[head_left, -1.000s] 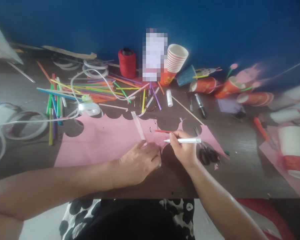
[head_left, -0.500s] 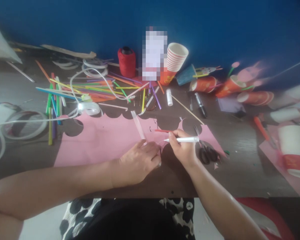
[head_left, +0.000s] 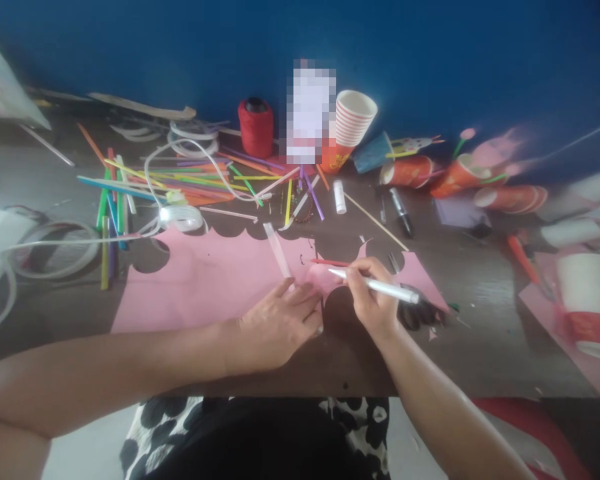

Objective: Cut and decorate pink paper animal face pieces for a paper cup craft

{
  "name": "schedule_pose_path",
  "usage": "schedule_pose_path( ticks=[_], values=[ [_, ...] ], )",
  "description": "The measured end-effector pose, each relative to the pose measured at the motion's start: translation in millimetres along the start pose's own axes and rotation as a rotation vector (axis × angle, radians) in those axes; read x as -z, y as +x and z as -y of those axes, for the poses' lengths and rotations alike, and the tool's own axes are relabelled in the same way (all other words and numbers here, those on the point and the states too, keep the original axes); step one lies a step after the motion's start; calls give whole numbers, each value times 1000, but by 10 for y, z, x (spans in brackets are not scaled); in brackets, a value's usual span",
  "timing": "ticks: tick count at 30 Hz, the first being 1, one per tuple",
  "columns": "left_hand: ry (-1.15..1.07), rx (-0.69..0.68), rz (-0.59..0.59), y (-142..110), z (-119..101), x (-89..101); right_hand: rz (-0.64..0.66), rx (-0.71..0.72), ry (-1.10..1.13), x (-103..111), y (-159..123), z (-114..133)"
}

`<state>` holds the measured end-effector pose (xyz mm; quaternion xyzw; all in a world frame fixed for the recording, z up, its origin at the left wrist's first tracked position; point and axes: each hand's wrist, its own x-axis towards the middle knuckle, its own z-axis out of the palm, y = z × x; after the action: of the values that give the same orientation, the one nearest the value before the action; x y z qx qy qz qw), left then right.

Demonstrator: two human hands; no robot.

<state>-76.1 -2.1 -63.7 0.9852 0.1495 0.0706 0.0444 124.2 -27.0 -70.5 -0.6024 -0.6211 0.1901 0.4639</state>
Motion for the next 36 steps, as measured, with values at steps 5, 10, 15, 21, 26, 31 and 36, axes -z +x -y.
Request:
schedule_pose_path(
  ticks=[5, 10, 15, 21, 26, 31, 36],
  values=[
    [-35, -17, 2, 7, 14, -7, 101, -22, 29, 0, 0, 48],
    [-18, -14, -28, 1, -5, -17, 161, -20, 36, -19, 5, 40],
    [-22, -16, -14, -13, -50, -8, 125, 7, -6, -28, 30, 61],
    [26, -22, -35, -35, -97, -41, 157, 6, 31, -93, 72, 78],
    [26, -21, -26, -42, -103, -41, 205, -31, 74, -141, 74, 71],
    [2, -24, 10, -37, -93, -21, 191, -58, 69, -158, 58, 40],
    [7, -25, -8, -35, -93, -30, 167, -38, 8, -162, 62, 19]
  ],
)
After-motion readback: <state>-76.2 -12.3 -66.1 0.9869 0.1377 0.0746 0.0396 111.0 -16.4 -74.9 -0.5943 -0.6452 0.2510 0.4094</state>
